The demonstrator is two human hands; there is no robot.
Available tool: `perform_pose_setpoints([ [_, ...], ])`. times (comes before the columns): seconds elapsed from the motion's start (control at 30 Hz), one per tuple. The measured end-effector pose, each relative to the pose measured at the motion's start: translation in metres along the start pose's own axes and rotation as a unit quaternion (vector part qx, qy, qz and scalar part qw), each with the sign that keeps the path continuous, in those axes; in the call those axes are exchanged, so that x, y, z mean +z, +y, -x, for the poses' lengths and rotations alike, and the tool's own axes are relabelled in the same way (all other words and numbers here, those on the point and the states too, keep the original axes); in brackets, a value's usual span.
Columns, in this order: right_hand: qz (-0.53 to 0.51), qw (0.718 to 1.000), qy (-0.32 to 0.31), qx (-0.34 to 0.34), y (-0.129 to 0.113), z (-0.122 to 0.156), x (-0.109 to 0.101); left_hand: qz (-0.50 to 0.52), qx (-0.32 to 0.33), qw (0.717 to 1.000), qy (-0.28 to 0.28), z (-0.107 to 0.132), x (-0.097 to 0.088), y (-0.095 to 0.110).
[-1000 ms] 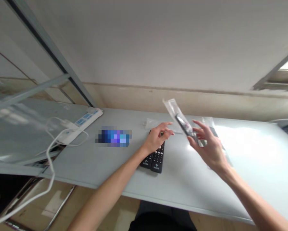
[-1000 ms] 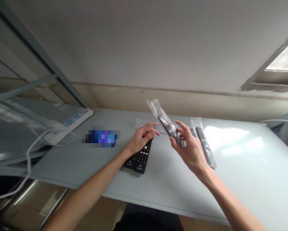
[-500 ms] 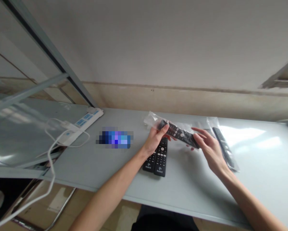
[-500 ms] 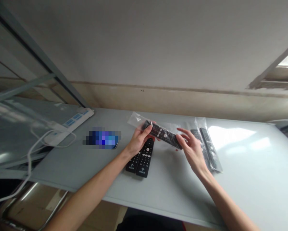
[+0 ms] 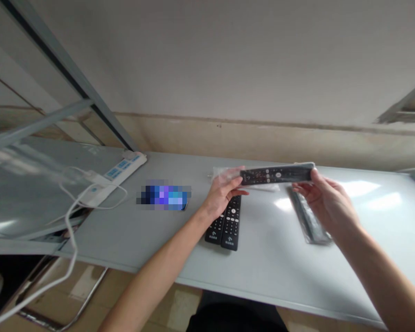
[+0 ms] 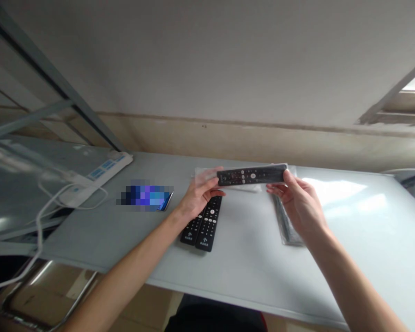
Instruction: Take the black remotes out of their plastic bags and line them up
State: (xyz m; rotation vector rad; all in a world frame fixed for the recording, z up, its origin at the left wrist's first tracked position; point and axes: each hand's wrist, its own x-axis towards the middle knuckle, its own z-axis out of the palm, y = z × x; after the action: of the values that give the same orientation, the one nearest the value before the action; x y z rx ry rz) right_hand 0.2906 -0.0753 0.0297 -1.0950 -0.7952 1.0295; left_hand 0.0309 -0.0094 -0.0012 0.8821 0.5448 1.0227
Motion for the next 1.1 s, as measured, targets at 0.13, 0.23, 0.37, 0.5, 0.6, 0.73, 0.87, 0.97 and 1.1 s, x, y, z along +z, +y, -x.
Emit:
perform_pose_setpoints([
  [0.13, -0.023, 0.999, 0.005, -0.04, -0.024, -0.008, 0.009, 0.014, -0.007, 1.0, 0.005, -0.003, -0.005, 0.0],
  [0.23, -0.016, 0.997, -0.002, -0.077, -0.042, -0.013, 0.021, 0.017, -0.017, 1.0, -0.006, -0.005, -0.007, 0.0],
  [0.37, 0.044, 0.989, -0.017, -0.142, -0.067, -0.02, 0.039, 0.015, -0.043, 0.998, -0.037, -0.004, -0.006, 0.0],
  [0.5, 0.096, 0.978, -0.021, -0.183, -0.089, -0.028, 0.051, -0.011, -0.074, 0.993, -0.087, -0.001, -0.003, 0.001],
  [0.6, 0.127, 0.968, 0.001, -0.215, -0.099, -0.037, 0.05, -0.054, -0.087, 0.99, -0.1, 0.001, -0.003, 0.002],
  [0.73, 0.162, 0.928, 0.115, -0.315, -0.095, -0.055, 0.026, -0.068, -0.076, 0.991, -0.09, 0.0, -0.003, 0.002],
  [0.87, 0.088, 0.902, 0.257, -0.337, -0.071, -0.074, -0.015, -0.042, -0.049, 0.997, -0.053, -0.002, -0.001, 0.002],
  [0.97, 0.011, 0.914, 0.342, -0.219, -0.041, -0.075, -0.039, 0.011, -0.009, 1.0, 0.005, -0.003, -0.001, 0.002],
  [1.1, 0.003, 0.956, 0.279, -0.093, 0.009, -0.054, -0.038, 0.104, 0.034, 0.992, 0.064, -0.005, -0.002, 0.001],
])
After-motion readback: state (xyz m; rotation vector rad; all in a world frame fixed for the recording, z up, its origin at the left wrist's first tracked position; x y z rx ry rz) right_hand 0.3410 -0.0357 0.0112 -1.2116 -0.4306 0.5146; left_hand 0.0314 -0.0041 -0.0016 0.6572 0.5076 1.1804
